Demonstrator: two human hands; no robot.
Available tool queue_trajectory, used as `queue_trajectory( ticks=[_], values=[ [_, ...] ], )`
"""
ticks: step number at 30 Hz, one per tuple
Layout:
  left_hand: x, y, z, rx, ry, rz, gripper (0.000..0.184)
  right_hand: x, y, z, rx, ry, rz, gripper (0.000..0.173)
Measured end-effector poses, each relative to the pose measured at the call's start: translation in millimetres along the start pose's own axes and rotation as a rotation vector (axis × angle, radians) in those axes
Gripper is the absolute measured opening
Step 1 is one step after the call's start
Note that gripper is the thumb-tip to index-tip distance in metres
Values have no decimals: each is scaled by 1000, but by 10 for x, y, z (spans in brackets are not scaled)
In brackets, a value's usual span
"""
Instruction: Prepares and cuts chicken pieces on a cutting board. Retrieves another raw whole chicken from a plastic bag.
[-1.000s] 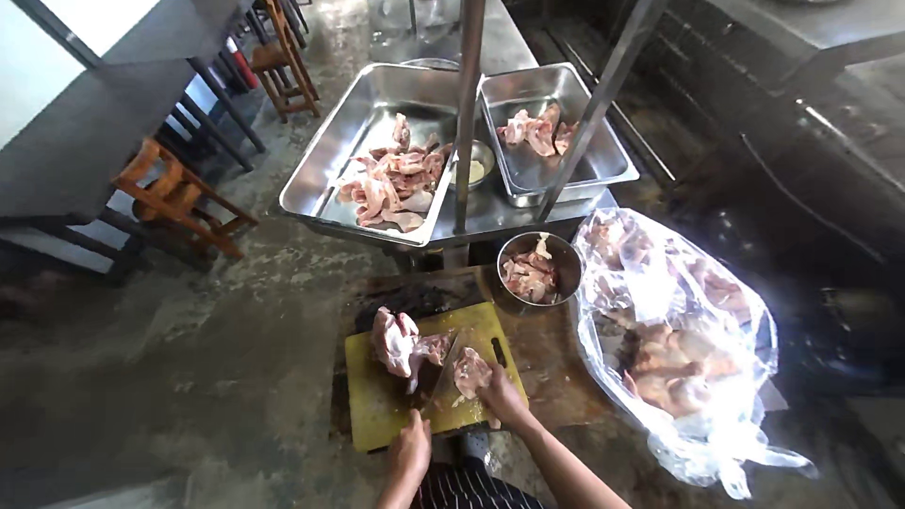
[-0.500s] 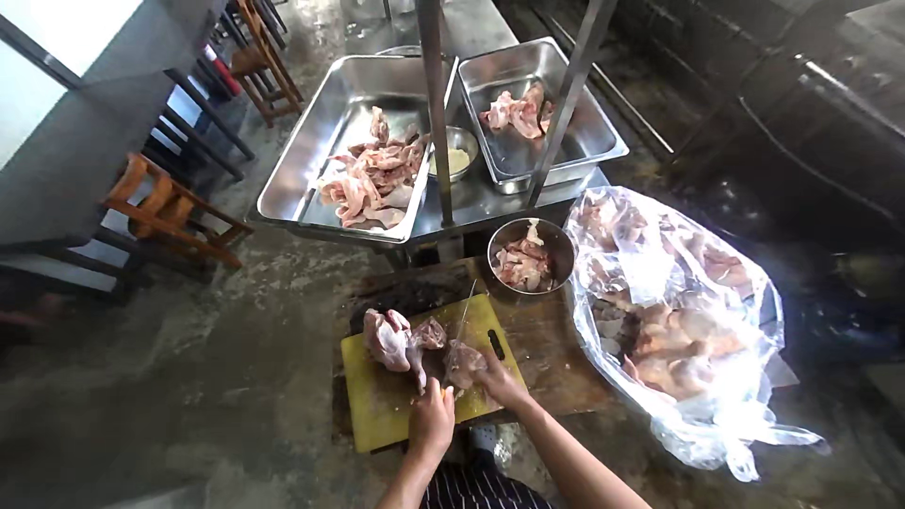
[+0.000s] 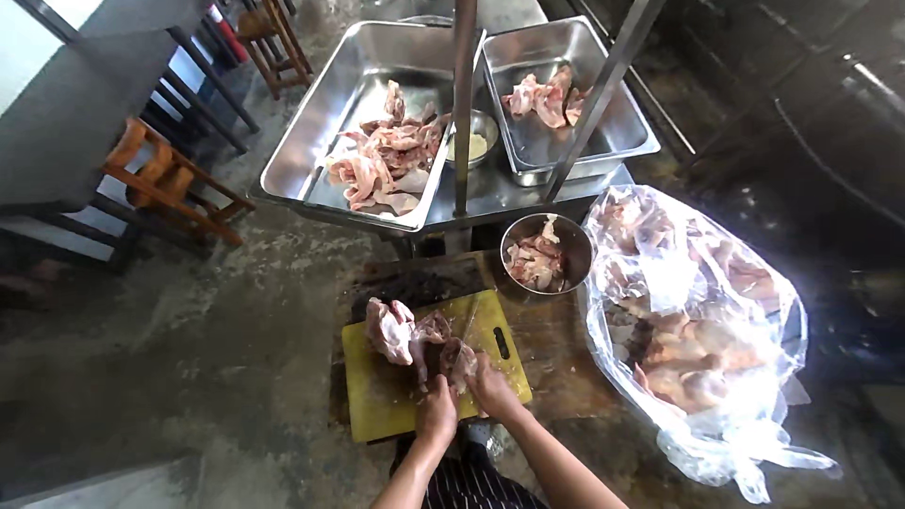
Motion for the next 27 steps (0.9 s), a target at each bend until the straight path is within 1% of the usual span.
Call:
queue_trajectory(
  ticks=[1, 3, 6, 7, 8, 9, 10, 11, 12, 13, 14, 15, 18, 21, 23, 26, 27],
  values=[
    [86, -10, -36, -18, -12, -41, 45, 4, -1, 1, -6, -3, 2, 56],
    [386, -98, -163, -73, -52, -199, 42, 23, -20, 15, -7, 5, -8, 56],
    [1020, -424, -390, -197, -214, -539, 35, 35, -65, 49, 18, 48, -11, 58],
    [1142, -508, -430, -242, -262, -646, 33, 32, -63, 45, 11, 45, -8, 57],
    [1149, -521, -433, -265, -283, -708, 33, 29, -44, 35, 6, 42, -9, 57],
    [1002, -444, -384, -247, -270, -674, 34, 24, -21, 21, 2, 36, -12, 58],
    [695, -300, -280, -179, -218, -525, 37, 7, -14, -1, -1, 35, -13, 60],
    [305, -173, -143, -71, -139, -274, 43, -37, -44, -40, -9, 41, -9, 62],
    [26, -83, -51, 5, -83, -96, 47, -62, -60, -68, -10, 55, -3, 64],
    [-50, 49, -71, 48, -43, -2, 51, 2, -3, -38, -8, 64, -6, 67],
    [-65, 132, -102, 60, -13, 40, 52, 41, 23, -35, -17, 81, -22, 68],
    [-118, 100, -74, 68, -6, 62, 52, -3, -41, -76, -33, 108, -29, 68],
    [-22, 200, -39, 40, -60, 32, 48, 39, 27, -24, -63, 127, -56, 65],
    [-4, 171, 32, 47, -45, 77, 48, 30, 38, -20, -97, 133, -84, 60],
    [-45, 41, 137, 82, -35, 111, 48, 21, 50, -5, -123, 129, -114, 57],
    [-270, -402, 483, 123, -35, 207, 52, 34, 44, 0, -154, 169, -145, 59],
    [-302, -558, 604, 143, -23, 230, 51, 40, 51, 11, -156, 173, -141, 59]
  ],
)
Point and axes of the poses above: each hand's wrist, its own y-axis towards the middle knuckle, its own x-axis out of the back of the hand, z = x × y, the point moved 7 cm from there along y, towards the middle knuckle, and after that the axes turned 8 degrees about y, right-handed, at the moved point
